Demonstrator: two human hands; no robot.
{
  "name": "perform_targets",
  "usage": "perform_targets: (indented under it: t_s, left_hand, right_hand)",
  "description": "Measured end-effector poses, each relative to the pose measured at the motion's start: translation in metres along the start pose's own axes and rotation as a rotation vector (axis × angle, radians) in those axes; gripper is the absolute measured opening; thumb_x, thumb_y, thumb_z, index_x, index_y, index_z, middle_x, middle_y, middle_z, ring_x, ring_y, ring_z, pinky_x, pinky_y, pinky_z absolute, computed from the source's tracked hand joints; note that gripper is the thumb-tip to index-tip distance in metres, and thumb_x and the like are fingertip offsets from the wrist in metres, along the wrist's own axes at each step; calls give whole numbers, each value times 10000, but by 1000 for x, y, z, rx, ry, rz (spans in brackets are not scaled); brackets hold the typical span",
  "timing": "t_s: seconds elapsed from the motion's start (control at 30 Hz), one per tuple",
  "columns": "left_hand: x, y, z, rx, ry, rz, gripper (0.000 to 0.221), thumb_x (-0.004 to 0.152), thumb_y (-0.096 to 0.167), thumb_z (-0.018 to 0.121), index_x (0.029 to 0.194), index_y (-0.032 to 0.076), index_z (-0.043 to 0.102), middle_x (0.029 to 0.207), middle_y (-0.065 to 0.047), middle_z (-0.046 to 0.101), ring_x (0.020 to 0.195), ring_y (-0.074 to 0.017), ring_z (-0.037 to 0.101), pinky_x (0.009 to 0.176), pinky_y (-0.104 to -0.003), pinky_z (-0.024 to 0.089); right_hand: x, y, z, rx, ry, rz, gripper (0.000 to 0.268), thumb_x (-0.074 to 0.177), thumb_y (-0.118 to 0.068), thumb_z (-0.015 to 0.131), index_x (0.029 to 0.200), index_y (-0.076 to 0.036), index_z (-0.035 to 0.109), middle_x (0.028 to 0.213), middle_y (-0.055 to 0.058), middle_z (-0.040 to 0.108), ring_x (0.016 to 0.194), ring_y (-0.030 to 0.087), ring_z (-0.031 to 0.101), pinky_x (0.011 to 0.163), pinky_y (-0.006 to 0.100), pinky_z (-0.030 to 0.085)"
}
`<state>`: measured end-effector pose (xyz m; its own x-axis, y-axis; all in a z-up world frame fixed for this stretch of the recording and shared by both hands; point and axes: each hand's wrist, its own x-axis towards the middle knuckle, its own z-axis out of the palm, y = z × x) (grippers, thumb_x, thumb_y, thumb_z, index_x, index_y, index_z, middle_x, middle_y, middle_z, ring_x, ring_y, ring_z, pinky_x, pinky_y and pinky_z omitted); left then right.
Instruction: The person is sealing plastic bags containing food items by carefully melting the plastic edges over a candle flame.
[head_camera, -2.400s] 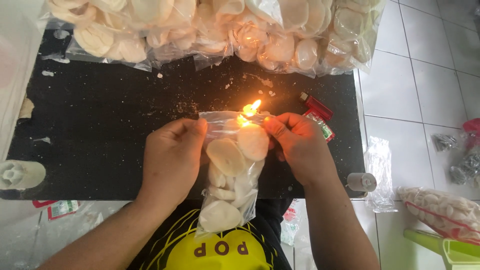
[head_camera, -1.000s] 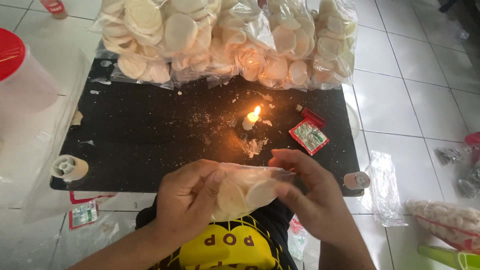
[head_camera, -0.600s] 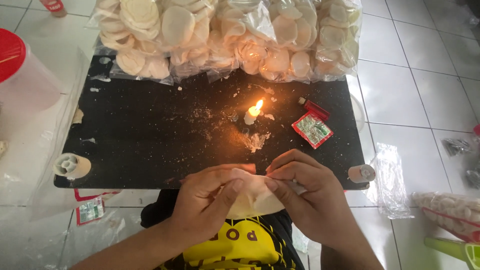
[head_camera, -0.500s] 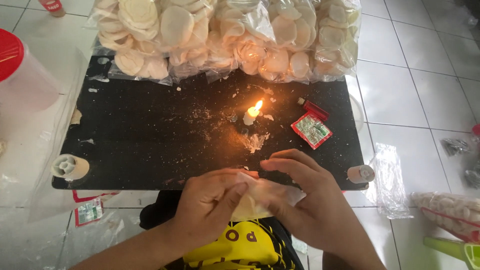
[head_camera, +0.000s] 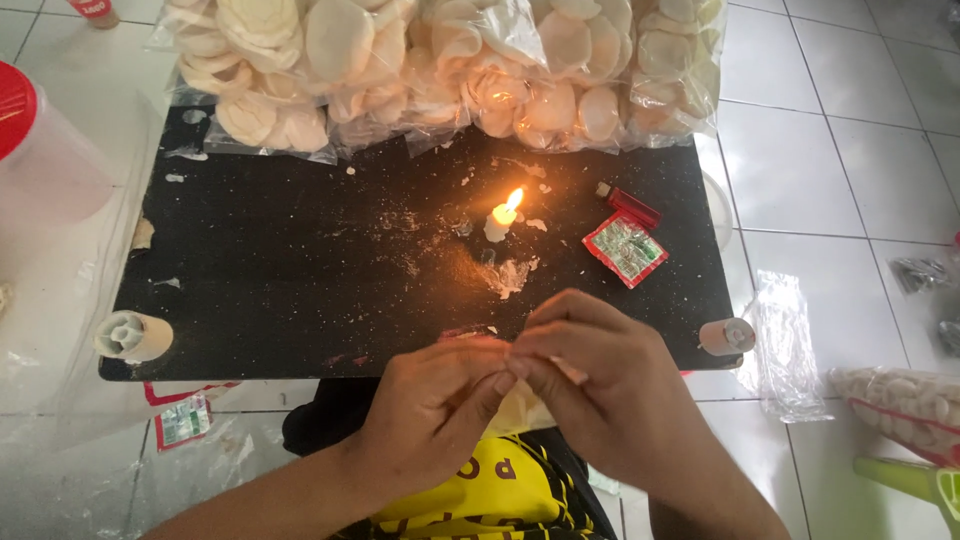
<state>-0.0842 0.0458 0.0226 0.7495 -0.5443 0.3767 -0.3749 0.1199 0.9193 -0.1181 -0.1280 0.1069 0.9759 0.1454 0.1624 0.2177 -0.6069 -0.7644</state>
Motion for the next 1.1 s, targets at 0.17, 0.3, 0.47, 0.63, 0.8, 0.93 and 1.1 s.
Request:
perform_targets:
  t_s: [0.17,0.3,0.47,0.63,0.8,0.93,1.1]
  left_hand:
    - [19,6,-2,-33,27,-234,320,982,272,580,1049,26,774,657,-4,615,483,-55,400,400,-243,315]
    - [37,8,-7,-217,70,-754,382,978,252,573,1198,17,779,587,-71,665,351,-119,567,308,-248,463]
    - [52,-23,0,-87,233,-719,398,962,343,574,1077,52,820,804,-188,787,778,-218,735,687,-353,560]
    - [66,-39,13,-218,322,-818,332,956,271,587,1098,87,824,602,-97,683,637,-155,656,605,-199,461]
    - [69,-48,18,-195,328,-808,299,966,256,579,1052,142,842,956,-168,811,958,-237,744,844,-273,547]
    - [74,-40,16,-229,358,-868,322,959,279,590,1007,97,851,722,-98,727,739,-146,619,701,-245,514]
    - [82,-51,18,-225,326,-800,308,961,280,581,970,127,848,695,-65,687,727,-139,599,670,-246,505]
  right_hand:
    - [14,36,-3,167,16,57,48,903,-8,656,915,-25,699,928,45,688,710,117,577,603,235,468]
    - [27,65,-14,177,167,308,362,881,-176,700,1205,-16,674,959,90,668,790,168,618,699,286,548]
    - [29,121,-12,337,103,507,444,965,-364,638,1082,57,719,772,192,667,668,303,684,612,392,561]
    - [31,145,-9,437,178,535,204,1015,-133,631,960,56,685,705,95,610,635,168,645,573,272,515]
    - [34,147,-10,398,244,538,227,1057,-141,602,959,48,679,726,147,638,668,200,677,636,293,542]
    - [38,154,-9,391,262,565,214,1032,-138,620,925,37,682,735,135,640,706,201,679,627,282,547]
    - [39,150,-9,323,301,570,197,1029,-139,626,961,31,699,775,151,658,731,199,684,624,269,540]
